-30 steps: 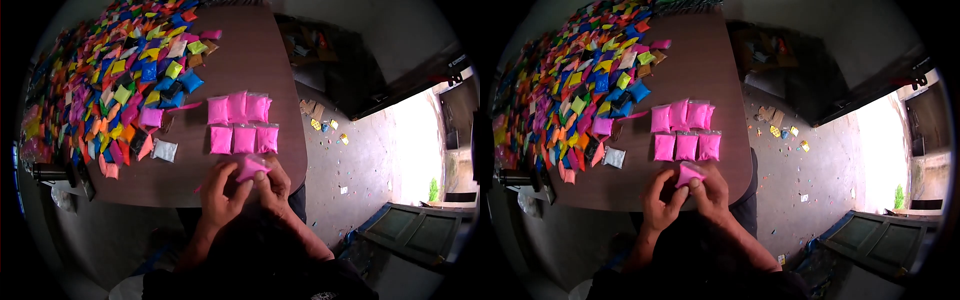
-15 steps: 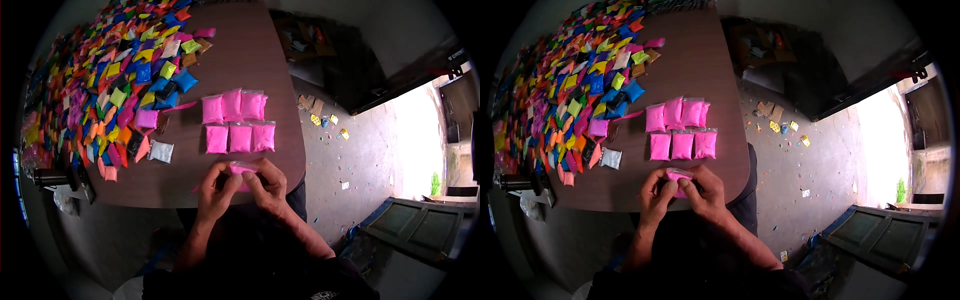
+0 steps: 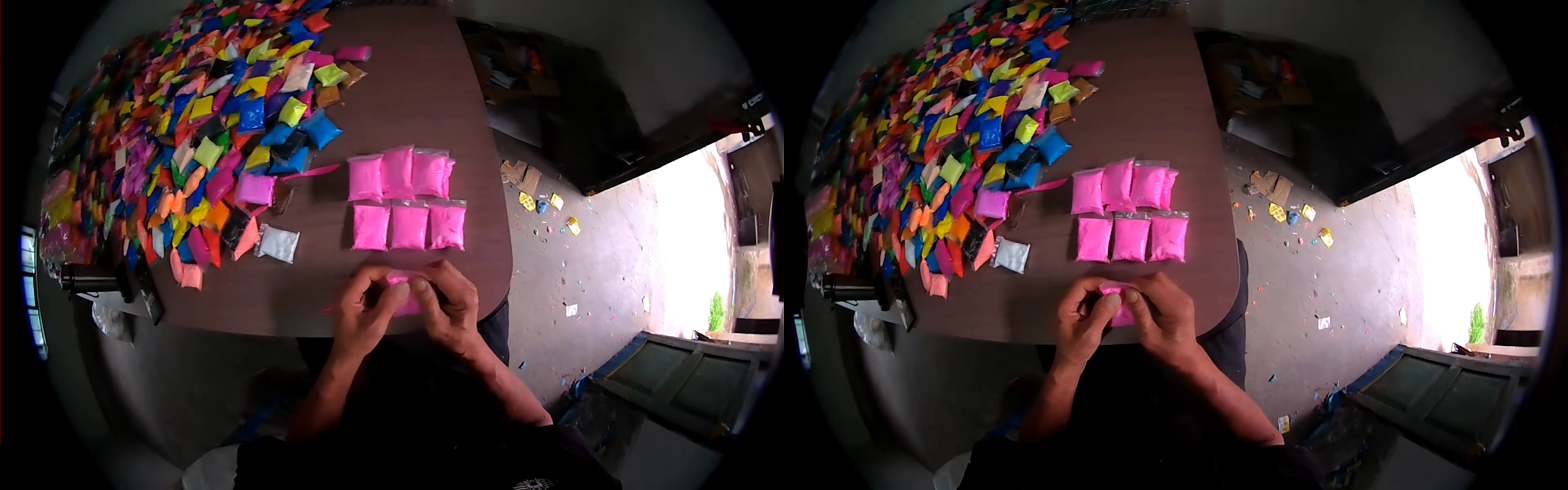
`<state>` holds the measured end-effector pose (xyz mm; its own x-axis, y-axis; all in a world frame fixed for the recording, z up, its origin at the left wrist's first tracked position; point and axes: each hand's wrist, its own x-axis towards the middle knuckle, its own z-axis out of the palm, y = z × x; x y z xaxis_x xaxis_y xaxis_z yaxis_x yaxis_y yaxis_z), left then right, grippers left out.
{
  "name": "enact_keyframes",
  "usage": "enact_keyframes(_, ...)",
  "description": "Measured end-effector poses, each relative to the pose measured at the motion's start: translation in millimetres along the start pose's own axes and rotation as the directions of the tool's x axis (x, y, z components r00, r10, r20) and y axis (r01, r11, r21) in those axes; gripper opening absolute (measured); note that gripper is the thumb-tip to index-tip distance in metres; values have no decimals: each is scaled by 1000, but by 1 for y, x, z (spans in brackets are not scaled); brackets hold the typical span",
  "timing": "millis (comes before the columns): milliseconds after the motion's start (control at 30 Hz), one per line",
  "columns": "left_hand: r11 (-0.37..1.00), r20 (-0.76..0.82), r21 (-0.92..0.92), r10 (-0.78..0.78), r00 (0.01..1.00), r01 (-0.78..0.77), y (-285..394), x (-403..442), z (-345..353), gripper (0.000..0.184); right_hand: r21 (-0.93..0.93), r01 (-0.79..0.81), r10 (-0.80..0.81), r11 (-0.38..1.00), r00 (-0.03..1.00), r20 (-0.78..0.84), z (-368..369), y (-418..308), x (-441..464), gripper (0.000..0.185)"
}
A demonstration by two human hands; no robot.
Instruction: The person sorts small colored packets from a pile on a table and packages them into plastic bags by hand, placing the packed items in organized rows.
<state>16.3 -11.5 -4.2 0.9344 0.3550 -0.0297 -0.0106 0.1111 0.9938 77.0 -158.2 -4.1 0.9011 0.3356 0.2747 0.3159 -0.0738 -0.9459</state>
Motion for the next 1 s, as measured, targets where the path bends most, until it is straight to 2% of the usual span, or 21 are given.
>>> enact_keyframes(67,997,22,-46,-59,998,60,4,1,1,10,-21,-7,7,1000,1000,12,0,0,-1,15)
enact_keyframes(133,998,3,-21,-50,999,51,3,1,1,7,-59,-3,3,998,1000,3,2,-1,0,16)
enact_keyframes(200,989,-33,117,99,995,-95,0,2,2,5,-56,13,-12,998,1000,1,5,-2,1,16)
enact_keyframes(233,988,-35,120,100,994,-95,-2,3,3,5,-56,25,-25,998,1000,-3,5,-2,1,17)
enact_keyframes(300,974,-108,125,204,973,-190,-3,3,7,6,-57,2,-1,998,1000,25,4,-11,4,17)
enact_keyframes(433,977,-103,165,150,983,-132,8,2,6,8,-2,16,-16,1000,999,51,1,-5,4,13)
enact_keyframes(500,998,-93,58,43,995,-38,9,1,8,13,60,-22,20,998,999,39,0,-5,2,12)
enact_keyframes(533,997,-93,60,46,995,-40,6,-1,6,13,120,-62,59,991,998,28,0,-5,0,12)
enact_keyframes(600,973,18,222,65,998,-68,-2,-3,1,16,141,-68,65,988,998,24,-1,-6,-1,9)
enact_keyframes(633,949,33,282,135,990,-139,2,-2,2,16,119,-61,59,991,998,16,-1,-7,-2,8)
enact_keyframes(733,947,-17,288,151,988,-140,0,-3,4,15,64,3,-5,998,1000,25,-2,0,-2,8)
enact_keyframes(800,926,-8,303,241,971,-227,-1,-2,5,14,133,-2,-3,991,999,42,1,4,-2,13)
enact_keyframes(867,936,-44,285,229,972,-207,3,-3,7,14,142,-32,19,989,995,95,-3,-1,-1,17)
enact_keyframes(1000,954,-3,231,200,980,-194,-1,-8,5,16,113,-19,14,993,999,52,-3,2,-6,15)
